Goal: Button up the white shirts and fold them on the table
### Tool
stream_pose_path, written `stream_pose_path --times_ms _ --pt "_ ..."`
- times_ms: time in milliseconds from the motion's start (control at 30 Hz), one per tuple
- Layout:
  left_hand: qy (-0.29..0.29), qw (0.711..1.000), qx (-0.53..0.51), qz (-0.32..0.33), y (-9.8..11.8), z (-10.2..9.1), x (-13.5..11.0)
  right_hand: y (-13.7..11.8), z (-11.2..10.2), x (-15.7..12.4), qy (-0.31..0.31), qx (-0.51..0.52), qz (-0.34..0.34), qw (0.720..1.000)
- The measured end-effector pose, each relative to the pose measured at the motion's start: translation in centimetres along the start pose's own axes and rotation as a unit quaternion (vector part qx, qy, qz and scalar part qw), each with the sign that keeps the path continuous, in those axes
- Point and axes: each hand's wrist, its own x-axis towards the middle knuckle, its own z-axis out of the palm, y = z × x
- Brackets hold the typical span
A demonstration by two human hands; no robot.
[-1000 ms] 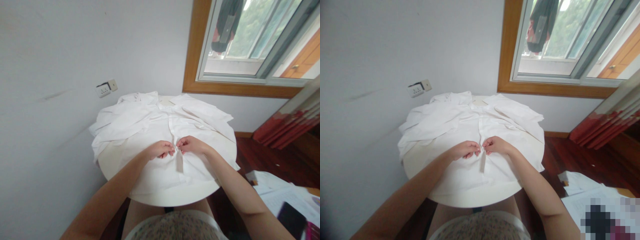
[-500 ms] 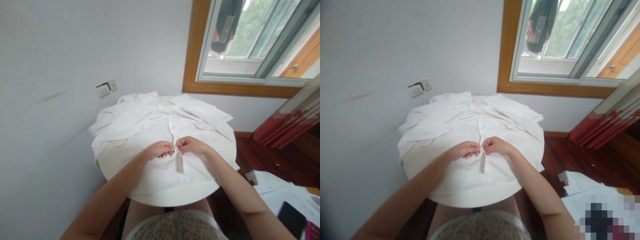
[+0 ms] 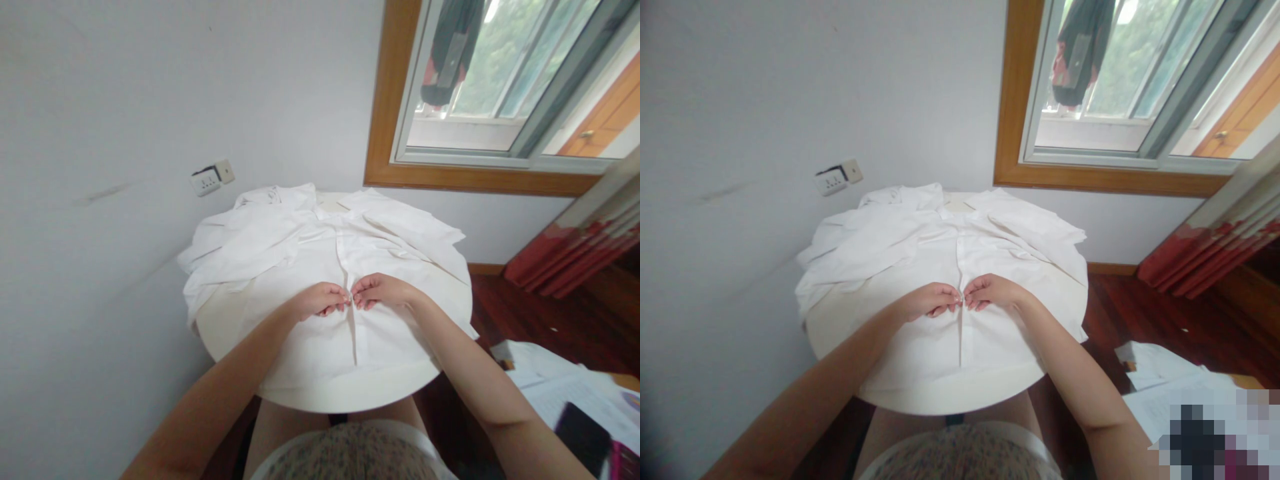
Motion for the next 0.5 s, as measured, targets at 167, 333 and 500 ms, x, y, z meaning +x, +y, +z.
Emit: stream_pose_path --times_ms 167,333,500 --pt "0.001 1.000 0.009 -0.007 0.1 0.1 -0.2 0.3 0.1 0.3 0.019 -0.023 0.014 0.999" --pt "0.013 0.999 0.027 -0.013 0.3 0.2 -0.4 0.4 0.5 0.5 0.032 -0.058 0.007 0.998" --pt "0.015 1.000 0.025 -0.012 0.3 0.2 -0.4 0.3 1.0 0.7 0.045 -0.096 -0.013 0.994"
